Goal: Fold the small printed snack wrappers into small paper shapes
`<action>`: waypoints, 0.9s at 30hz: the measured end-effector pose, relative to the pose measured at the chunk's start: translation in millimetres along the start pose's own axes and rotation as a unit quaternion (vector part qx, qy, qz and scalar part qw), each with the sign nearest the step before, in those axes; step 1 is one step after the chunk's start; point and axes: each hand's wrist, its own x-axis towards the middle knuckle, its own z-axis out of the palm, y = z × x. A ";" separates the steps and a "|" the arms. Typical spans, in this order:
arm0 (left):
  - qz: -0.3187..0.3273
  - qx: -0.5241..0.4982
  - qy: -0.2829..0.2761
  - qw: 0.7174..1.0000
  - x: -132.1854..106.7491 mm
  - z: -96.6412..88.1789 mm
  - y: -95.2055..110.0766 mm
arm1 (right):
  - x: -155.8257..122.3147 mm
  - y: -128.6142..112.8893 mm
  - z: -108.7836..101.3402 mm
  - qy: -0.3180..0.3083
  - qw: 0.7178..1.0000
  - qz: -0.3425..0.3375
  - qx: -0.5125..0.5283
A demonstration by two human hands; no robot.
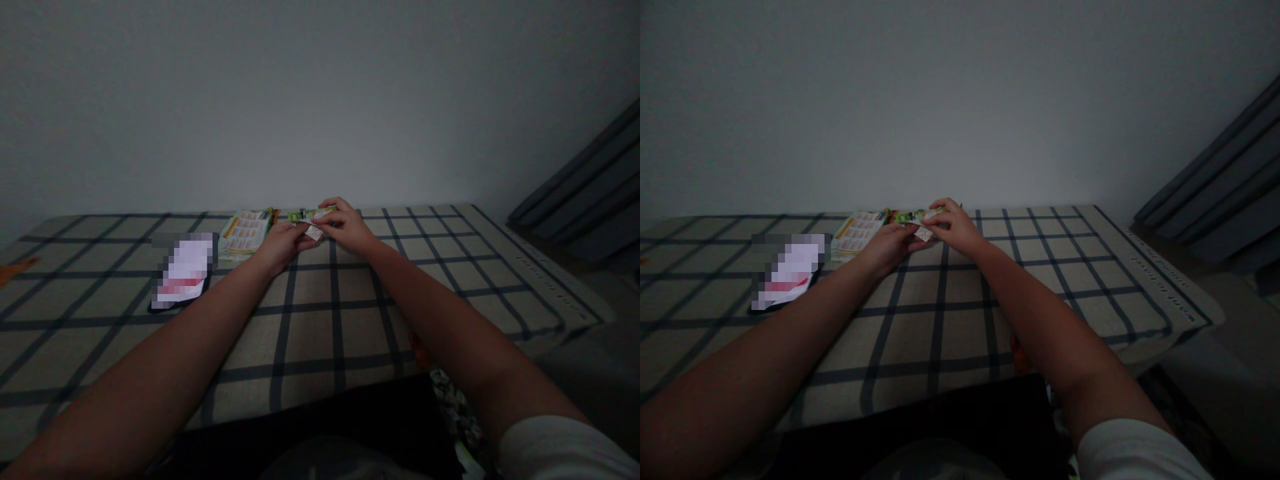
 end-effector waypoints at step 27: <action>0.040 0.027 0.006 0.999 5.9 -6.8 -7.4 | 5.3 -2.5 6.4 0.047 0.943 0.246 0.219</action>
